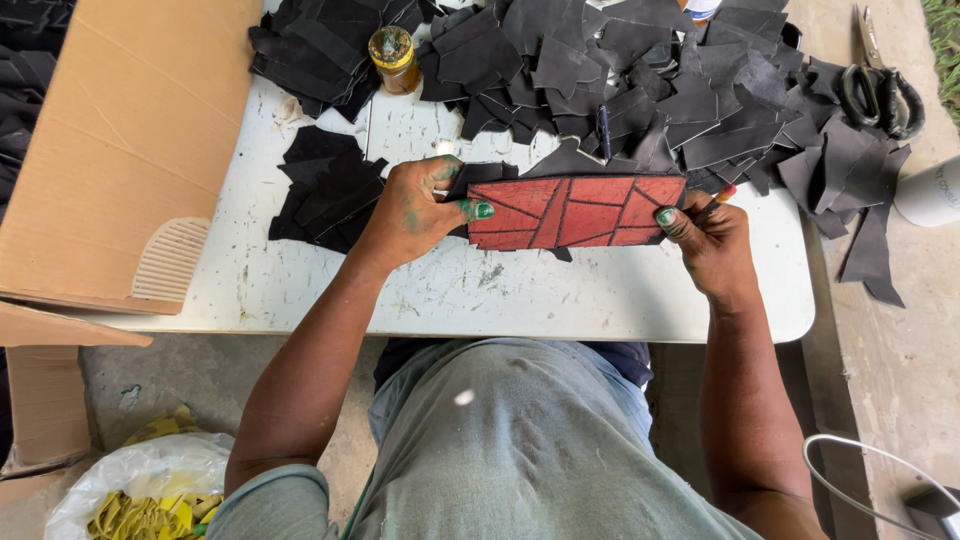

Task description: The person uses a pencil to draw lines on a red rectangular piece of material placed on a white table. They handle several black leather pieces, aligning them with the red piece and marking them. The person repeatedly picks up, aligns, and marks the black pieces throughout the clip.

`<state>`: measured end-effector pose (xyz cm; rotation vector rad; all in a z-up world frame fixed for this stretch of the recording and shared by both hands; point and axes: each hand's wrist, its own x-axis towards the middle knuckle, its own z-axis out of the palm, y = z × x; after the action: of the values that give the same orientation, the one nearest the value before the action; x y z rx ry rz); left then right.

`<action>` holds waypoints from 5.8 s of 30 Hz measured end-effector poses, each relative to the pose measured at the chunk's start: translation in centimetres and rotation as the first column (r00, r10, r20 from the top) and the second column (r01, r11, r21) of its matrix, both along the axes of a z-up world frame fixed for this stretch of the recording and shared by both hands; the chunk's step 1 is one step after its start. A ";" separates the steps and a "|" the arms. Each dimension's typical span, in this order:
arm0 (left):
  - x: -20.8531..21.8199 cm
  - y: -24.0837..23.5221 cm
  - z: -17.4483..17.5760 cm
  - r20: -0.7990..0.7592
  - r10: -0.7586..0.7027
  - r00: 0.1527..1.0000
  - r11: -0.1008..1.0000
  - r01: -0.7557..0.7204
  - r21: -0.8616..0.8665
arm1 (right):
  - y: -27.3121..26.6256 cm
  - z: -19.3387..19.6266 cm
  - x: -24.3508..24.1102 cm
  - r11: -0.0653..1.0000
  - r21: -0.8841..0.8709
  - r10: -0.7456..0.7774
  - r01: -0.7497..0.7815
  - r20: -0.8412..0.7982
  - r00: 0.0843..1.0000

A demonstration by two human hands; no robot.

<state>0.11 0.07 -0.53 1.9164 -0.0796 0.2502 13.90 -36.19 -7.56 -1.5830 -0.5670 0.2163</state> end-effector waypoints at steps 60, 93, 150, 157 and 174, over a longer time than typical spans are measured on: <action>2.0 1.2 -3.8 -0.301 -0.044 0.953 0.951 -0.053 -0.306 | 0.8 -0.2 2.2 0.989 -0.106 0.059 -0.107 -0.384 0.922; 1.8 0.5 -3.3 -0.313 0.069 0.947 0.987 -0.111 -0.118 | 2.4 1.2 0.2 0.996 -0.082 0.047 -0.044 0.032 0.998; -1.3 3.4 -12.9 -0.109 0.260 0.959 0.829 -0.164 0.535 | 8.8 -1.2 -1.2 0.740 -0.665 0.033 0.104 0.190 0.981; -1.5 3.5 -13.9 -0.218 -0.157 0.963 0.417 -0.135 -0.899 | 8.0 -2.9 -1.4 0.752 -0.648 0.004 0.124 0.193 0.981; 0.1 3.0 -14.5 -0.251 0.057 0.966 0.698 -0.218 -0.682 | 4.0 -1.8 2.2 0.922 -0.335 0.112 -0.193 -0.245 0.963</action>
<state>0.17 3.06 -15.06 1.1557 0.2776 0.1418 16.10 -32.21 -9.40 -1.8352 -0.4950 0.6382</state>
